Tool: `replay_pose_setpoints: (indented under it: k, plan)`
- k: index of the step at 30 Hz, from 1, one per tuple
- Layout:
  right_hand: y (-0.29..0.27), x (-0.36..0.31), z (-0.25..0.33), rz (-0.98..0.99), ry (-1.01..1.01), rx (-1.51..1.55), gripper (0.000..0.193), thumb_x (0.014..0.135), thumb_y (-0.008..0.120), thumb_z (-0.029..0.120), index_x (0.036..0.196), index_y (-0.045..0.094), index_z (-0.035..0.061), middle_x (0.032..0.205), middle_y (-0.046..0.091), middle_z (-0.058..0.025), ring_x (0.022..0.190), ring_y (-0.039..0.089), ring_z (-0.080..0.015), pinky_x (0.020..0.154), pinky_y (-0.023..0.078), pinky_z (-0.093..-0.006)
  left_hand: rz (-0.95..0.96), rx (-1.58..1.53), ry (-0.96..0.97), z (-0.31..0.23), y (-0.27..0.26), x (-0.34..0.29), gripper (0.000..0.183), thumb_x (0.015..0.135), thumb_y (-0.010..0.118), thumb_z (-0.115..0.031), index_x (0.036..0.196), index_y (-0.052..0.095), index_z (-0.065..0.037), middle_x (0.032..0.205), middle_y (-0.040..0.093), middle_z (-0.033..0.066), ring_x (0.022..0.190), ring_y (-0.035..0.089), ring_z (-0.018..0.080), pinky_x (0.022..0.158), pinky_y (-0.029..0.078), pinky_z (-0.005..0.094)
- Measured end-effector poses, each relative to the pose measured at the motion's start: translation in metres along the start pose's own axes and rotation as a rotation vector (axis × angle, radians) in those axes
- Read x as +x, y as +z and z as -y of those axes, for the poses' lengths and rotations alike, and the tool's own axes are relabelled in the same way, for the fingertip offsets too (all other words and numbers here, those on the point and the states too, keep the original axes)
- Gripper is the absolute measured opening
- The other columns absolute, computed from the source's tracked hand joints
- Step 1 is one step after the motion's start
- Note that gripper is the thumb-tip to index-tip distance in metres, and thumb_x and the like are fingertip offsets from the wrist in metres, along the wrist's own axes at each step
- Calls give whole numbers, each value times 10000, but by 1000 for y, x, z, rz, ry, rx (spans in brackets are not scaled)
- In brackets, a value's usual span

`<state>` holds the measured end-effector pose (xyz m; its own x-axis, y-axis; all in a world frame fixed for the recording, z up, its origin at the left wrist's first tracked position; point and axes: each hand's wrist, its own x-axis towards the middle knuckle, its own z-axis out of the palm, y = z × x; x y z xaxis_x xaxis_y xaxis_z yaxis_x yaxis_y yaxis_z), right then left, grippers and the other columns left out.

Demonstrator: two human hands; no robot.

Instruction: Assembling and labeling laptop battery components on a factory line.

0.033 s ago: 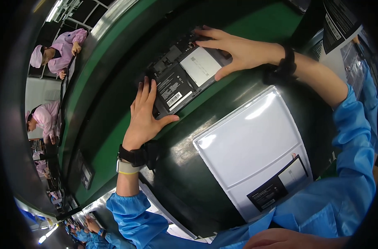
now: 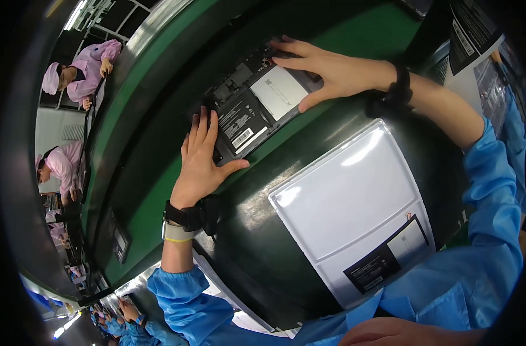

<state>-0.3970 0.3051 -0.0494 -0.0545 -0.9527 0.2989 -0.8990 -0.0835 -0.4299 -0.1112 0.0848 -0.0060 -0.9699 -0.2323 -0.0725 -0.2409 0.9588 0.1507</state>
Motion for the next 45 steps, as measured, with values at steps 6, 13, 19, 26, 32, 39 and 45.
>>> replay_pose_setpoints:
  k: [6,13,19,26,32,39,45]
  plan:
    - [-6,-4,13,58,-99,-321,866,976,607,571,1534,382,-52,1637,272,-286,1556,191,-416,1255,214,-481,-135,139,147,-33,29,8,859,1012,584,-437,1593,202,68,1661,217,277,1564,177,404,1265,137,524]
    - [15,10,41,142,-238,-327,804,1031,543,489,1545,311,-83,1636,289,-265,1542,250,-388,1260,215,-495,-146,-2,268,-46,34,32,824,1035,578,-366,1566,183,125,1654,170,318,1555,153,448,1271,140,512]
    - [21,10,36,155,-224,-347,776,1043,537,440,1555,285,-86,1637,289,-264,1545,248,-375,1266,207,-481,-143,13,242,-45,38,33,859,1033,583,-383,1575,147,121,1655,166,316,1558,147,443,1270,152,505]
    - [14,-1,37,159,-184,-407,768,1054,518,416,1565,260,-96,1656,251,-259,1560,220,-355,1269,213,-446,-114,54,116,-14,37,-4,865,1039,569,-385,1576,125,128,1652,170,326,1552,167,446,1270,167,486]
    - [13,2,41,152,-158,-398,778,1031,576,354,1574,238,-89,1654,255,-257,1560,220,-352,1274,205,-445,-140,96,85,-13,38,-10,842,1048,547,-381,1569,136,137,1649,168,334,1548,175,451,1275,162,467]
    - [20,19,40,155,-175,-503,728,1048,517,431,1543,337,-71,1650,279,-248,1546,260,-353,1251,241,-467,-214,145,71,4,49,-4,842,1052,515,-450,1552,193,146,1625,225,348,1540,195,456,1271,179,482]
    - [0,37,59,-67,-72,-268,413,1003,607,328,1220,623,-24,1335,603,-212,1294,530,-338,1050,410,-472,-158,147,-155,-13,12,16,768,1031,549,-423,1522,320,121,1606,330,298,1520,279,420,1232,278,492]
